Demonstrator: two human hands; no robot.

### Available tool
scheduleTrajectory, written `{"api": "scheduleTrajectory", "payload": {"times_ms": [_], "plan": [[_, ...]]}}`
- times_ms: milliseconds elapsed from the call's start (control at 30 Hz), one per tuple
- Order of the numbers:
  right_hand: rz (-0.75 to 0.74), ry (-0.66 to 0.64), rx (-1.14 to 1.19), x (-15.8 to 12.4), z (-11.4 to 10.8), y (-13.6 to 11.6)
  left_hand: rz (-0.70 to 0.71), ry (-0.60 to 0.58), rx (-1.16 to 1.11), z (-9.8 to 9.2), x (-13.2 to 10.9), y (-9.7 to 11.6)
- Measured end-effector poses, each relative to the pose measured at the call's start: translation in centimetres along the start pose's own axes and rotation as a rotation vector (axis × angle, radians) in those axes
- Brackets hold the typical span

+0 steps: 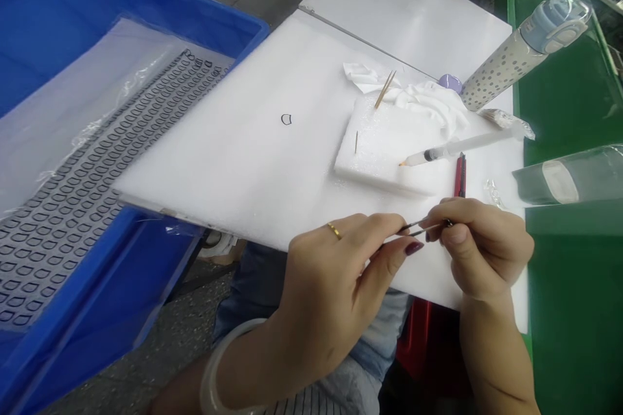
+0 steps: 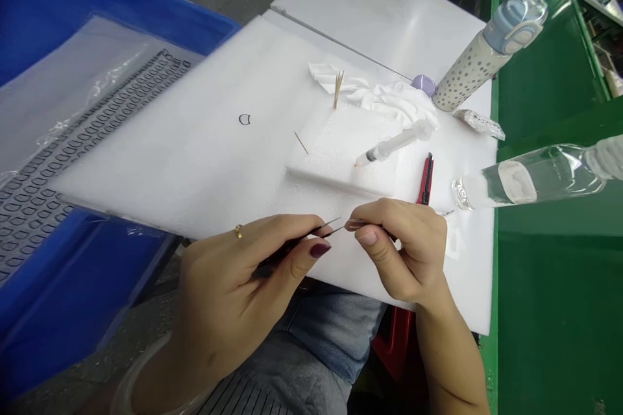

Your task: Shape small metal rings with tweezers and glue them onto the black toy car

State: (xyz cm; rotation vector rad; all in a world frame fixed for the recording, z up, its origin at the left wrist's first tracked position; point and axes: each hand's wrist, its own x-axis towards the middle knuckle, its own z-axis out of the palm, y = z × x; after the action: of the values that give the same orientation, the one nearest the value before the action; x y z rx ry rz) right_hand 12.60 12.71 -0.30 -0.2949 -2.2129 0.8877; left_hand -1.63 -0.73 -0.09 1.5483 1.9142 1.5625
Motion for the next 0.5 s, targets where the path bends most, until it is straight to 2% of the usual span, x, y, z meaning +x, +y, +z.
{"api": "scheduleTrajectory", "payload": {"times_ms": [167, 500], "plan": [[-0.033, -0.02, 0.058, 0.02, 0.03, 0.27, 0.023, -0.003, -0.021, -0.07, -0.05, -0.04], [-0.103, 0.002, 0.012, 0.27, 0.2, 0.28, 0.037, 0.005, -0.053, 0.01, -0.02, -0.05]]}}
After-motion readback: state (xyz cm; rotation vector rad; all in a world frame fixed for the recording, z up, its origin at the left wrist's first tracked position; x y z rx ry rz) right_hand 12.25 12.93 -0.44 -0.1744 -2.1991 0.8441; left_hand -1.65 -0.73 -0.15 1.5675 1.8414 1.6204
